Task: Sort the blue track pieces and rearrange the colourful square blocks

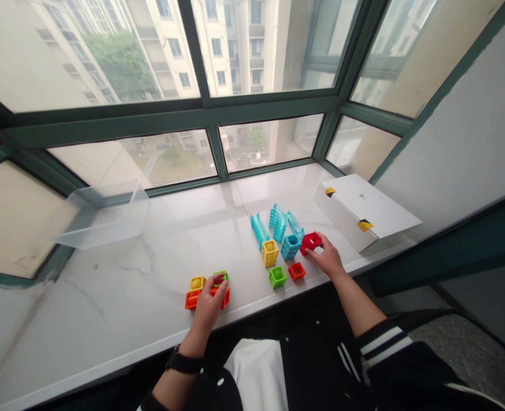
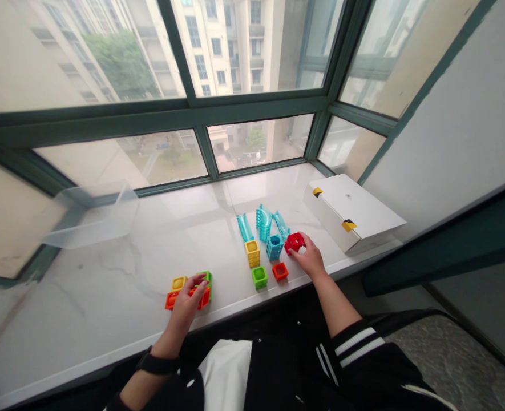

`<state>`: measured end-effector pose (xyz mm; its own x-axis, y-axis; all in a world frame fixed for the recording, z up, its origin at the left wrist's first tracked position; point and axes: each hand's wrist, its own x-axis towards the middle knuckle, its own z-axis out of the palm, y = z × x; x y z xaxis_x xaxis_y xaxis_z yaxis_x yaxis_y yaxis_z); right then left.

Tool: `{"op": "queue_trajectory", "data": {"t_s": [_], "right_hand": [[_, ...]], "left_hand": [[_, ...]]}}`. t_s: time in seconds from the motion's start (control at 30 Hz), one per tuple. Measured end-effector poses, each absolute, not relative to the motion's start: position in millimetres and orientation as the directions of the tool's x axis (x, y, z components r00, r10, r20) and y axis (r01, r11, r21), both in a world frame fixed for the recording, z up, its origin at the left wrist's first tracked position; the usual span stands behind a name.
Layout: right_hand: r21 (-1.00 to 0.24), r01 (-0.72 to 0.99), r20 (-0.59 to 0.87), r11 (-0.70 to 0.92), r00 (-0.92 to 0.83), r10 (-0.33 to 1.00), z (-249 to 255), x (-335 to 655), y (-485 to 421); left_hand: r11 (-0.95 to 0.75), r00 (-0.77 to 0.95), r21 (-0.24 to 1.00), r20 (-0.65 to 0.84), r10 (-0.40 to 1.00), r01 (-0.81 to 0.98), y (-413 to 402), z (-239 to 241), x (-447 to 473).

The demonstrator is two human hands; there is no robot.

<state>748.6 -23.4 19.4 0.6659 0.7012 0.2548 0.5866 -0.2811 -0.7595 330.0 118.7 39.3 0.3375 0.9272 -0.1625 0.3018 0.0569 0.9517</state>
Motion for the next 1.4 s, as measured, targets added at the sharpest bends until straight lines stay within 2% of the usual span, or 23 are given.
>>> {"op": "queue_trajectory", "data": {"t_s": [0.5, 1.03, 1.4], "right_hand": [[-0.842, 0.470, 0.155, -0.264, 0.681, 0.716, 1.4, 748.6, -18.3], [-0.838, 0.484, 0.172, -0.253, 0.674, 0.719, -1.7, 750.8, -17.3], [-0.846, 0.470, 0.169, -0.253, 0.685, 0.709, -5.6, 746.4, -16.5]], "left_hand": [[-0.001, 0.357, 0.934, -0.136, 0.924, 0.357, 118.3, 44.2, 330.4], [0.033, 0.383, 0.941, -0.170, 0.908, 0.338, 118.4, 38.7, 328.5], [0.008, 0.367, 0.945, -0.135, 0.921, 0.327, 117.9, 43.0, 329.9]]}}
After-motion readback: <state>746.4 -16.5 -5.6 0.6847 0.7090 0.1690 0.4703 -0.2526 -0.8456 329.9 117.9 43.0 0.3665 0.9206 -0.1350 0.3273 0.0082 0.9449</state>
